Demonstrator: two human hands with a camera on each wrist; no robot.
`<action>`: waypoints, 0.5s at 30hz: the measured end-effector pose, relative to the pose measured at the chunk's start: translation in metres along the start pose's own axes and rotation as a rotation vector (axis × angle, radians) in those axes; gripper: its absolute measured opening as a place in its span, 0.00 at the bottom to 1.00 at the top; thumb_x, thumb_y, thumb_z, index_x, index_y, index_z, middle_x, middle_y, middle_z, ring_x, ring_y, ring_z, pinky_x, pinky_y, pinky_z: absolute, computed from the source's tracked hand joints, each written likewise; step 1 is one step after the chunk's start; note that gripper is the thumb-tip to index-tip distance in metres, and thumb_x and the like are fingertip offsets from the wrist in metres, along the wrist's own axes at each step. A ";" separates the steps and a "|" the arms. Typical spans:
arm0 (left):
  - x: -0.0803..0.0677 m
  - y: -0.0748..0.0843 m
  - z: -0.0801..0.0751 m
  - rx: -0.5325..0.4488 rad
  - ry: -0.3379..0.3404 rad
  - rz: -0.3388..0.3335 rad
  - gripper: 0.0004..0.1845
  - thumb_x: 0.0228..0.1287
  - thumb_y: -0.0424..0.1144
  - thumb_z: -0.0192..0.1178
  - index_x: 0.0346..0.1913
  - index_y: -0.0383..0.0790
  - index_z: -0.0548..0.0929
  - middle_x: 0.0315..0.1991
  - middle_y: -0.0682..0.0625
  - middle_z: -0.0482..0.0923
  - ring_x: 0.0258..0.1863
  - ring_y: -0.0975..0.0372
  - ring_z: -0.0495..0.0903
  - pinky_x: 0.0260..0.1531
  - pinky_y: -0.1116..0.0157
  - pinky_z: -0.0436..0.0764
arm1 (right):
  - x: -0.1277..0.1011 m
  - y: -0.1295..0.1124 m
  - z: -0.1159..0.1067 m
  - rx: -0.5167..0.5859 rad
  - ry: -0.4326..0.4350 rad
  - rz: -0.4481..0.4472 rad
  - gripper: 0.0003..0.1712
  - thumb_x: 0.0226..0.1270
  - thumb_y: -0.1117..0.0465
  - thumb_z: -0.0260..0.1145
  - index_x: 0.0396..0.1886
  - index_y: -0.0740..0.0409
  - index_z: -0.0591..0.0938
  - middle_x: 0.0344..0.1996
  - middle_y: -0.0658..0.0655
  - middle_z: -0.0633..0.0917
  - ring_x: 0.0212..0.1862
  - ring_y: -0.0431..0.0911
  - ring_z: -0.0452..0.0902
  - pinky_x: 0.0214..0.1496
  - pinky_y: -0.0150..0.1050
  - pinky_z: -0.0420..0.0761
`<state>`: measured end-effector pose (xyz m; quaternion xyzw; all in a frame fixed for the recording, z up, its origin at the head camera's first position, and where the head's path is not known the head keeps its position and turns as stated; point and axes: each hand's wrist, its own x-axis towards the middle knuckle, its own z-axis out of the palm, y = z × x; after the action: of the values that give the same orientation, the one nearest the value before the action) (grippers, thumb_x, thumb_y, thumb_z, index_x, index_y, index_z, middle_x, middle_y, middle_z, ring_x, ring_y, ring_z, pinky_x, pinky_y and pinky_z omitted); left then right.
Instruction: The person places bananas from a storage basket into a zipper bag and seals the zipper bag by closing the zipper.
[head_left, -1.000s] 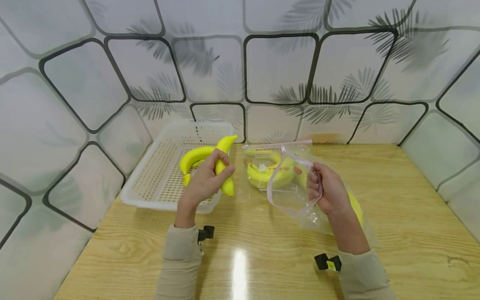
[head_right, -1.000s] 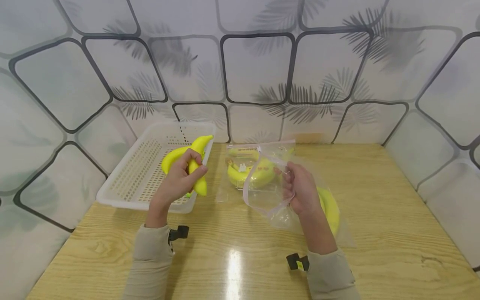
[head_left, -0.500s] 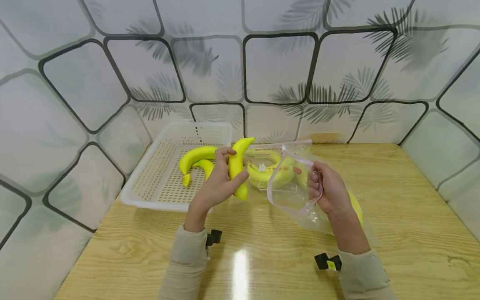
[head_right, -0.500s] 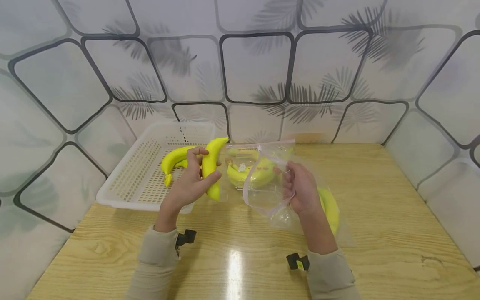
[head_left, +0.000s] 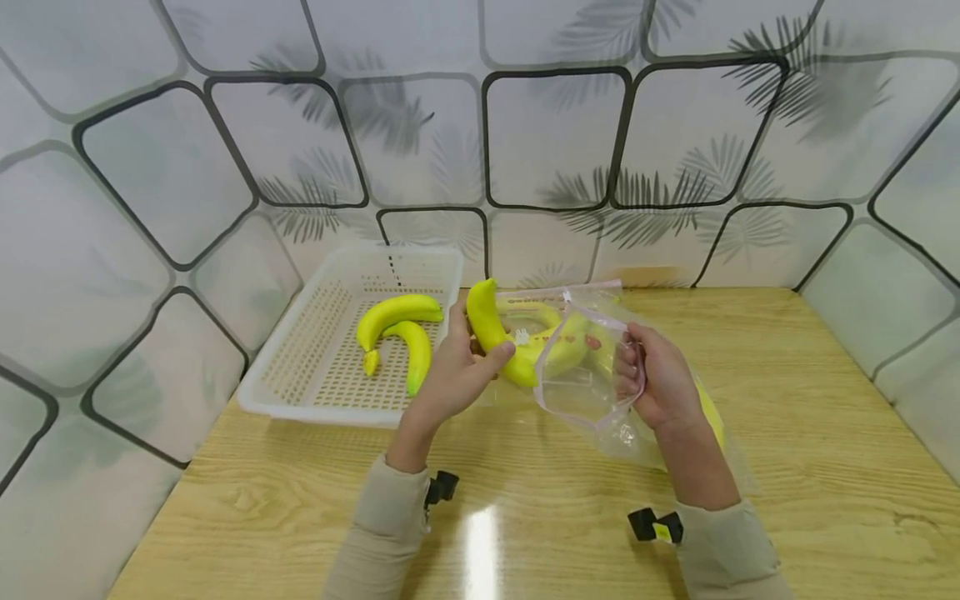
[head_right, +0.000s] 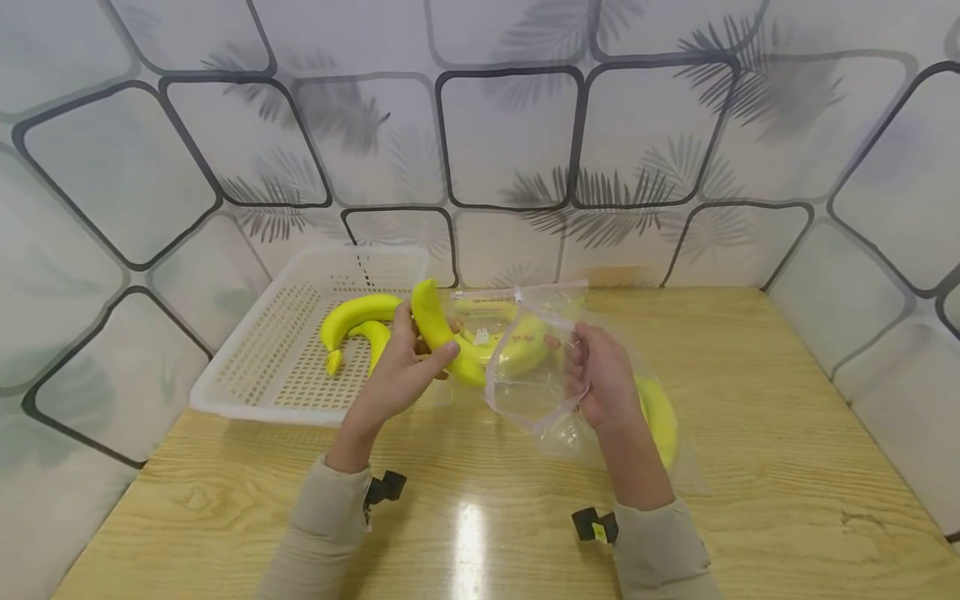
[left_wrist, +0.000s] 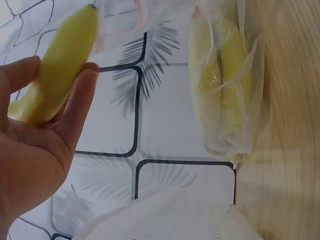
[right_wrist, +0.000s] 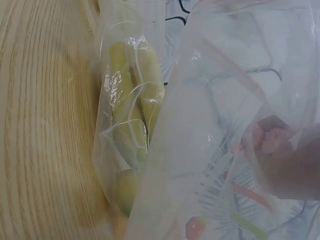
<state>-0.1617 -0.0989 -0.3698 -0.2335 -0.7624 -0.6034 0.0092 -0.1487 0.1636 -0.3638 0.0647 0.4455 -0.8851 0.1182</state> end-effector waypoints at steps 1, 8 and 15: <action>0.000 0.000 0.001 -0.017 0.004 -0.017 0.36 0.71 0.36 0.59 0.73 0.43 0.49 0.51 0.38 0.74 0.39 0.52 0.82 0.32 0.61 0.84 | 0.000 0.000 0.000 -0.003 -0.001 -0.001 0.17 0.82 0.54 0.44 0.29 0.53 0.67 0.17 0.46 0.69 0.18 0.36 0.57 0.17 0.27 0.57; 0.000 -0.001 0.004 -0.082 -0.036 -0.048 0.27 0.75 0.37 0.55 0.69 0.39 0.56 0.52 0.37 0.72 0.40 0.50 0.86 0.33 0.55 0.87 | 0.000 0.001 0.000 -0.015 0.003 -0.002 0.17 0.82 0.54 0.44 0.30 0.53 0.66 0.17 0.46 0.69 0.18 0.36 0.58 0.17 0.27 0.57; 0.001 -0.004 0.006 -0.068 -0.092 -0.070 0.24 0.76 0.39 0.54 0.66 0.38 0.59 0.52 0.39 0.72 0.41 0.53 0.86 0.36 0.55 0.87 | 0.001 0.001 -0.001 -0.025 0.015 -0.003 0.17 0.82 0.53 0.44 0.29 0.53 0.66 0.17 0.45 0.69 0.18 0.36 0.57 0.17 0.27 0.58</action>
<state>-0.1625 -0.0931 -0.3748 -0.2342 -0.7489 -0.6174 -0.0551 -0.1491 0.1639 -0.3652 0.0691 0.4576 -0.8790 0.1145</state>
